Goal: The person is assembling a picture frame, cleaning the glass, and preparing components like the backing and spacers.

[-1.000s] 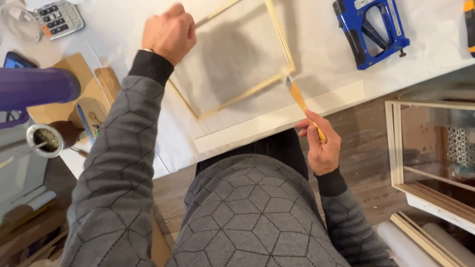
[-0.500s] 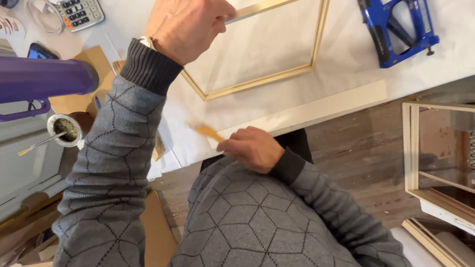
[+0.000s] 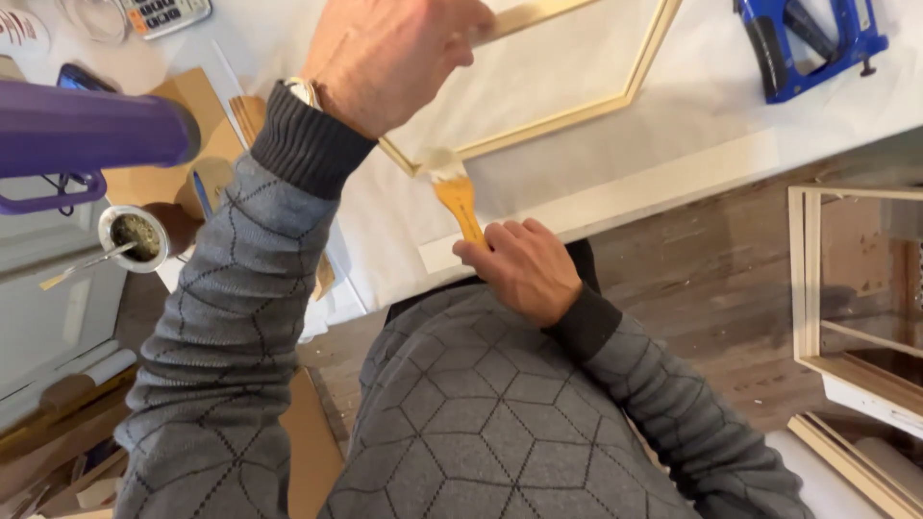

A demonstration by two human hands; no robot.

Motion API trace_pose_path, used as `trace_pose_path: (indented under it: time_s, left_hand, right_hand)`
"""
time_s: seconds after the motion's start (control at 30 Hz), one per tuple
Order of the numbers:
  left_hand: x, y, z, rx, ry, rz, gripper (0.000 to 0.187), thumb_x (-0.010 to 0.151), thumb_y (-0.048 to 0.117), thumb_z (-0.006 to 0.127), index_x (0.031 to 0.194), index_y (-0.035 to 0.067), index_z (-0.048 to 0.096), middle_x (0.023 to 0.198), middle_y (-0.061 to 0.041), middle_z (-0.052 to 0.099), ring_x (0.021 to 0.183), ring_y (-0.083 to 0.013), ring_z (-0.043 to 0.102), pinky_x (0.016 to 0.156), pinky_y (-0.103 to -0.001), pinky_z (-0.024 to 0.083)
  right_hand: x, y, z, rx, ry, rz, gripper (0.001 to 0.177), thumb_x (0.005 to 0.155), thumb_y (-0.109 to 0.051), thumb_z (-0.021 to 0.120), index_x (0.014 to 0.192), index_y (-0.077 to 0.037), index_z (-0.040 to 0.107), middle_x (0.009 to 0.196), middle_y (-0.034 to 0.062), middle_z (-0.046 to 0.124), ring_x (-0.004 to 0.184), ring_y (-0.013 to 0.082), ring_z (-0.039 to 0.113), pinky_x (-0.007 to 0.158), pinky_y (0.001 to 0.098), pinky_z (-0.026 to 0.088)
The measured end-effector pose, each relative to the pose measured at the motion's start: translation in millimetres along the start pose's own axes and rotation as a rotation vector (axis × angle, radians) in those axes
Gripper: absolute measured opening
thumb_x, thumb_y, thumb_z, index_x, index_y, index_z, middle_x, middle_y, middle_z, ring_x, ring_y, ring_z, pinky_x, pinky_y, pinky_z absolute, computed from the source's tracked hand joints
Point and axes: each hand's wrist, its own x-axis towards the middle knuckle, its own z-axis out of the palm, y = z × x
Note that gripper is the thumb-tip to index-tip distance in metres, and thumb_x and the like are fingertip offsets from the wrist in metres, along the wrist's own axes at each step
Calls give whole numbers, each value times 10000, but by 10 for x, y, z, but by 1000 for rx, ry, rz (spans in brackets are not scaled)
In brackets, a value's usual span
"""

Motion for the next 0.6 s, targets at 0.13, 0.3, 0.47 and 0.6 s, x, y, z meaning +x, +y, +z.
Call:
trace_pose_path:
  time_s: [0.13,0.3,0.47,0.6]
  left_hand:
    - [38,8,-166,-40,-15,12,194,976,117,759,1159,55,773,965,-115,750,816,-273,719,721,-382,559]
    - [3,-71,-183,-160,-93,23,218,1045,110,719,1253,53,757,1017,-111,764,857,-250,734,748,-348,573]
    - [-21,-103,-126,-181,-91,24,213,1069,113,700,1267,53,753,1056,-101,775,857,-232,737,750,-339,583]
    - [-52,-77,-125,-155,-47,56,216,1066,103,696,1268,57,758,1082,-97,780,870,-230,738,767,-335,589]
  right_hand:
    - [45,-3,-22,-75,37,2,206,912,-111,639,1108,-150,688,795,44,518,726,238,556,649,404,452]
    - [52,-57,-7,-26,211,-50,348,872,-78,708,1205,-181,711,852,22,521,755,237,545,671,395,478]
    - [242,-108,-10,-15,245,-116,371,901,-89,710,1264,-165,688,914,41,540,789,242,550,699,391,490]
    - [71,106,309,34,115,-142,377,932,-79,695,1304,-129,665,885,40,512,801,227,565,706,381,503]
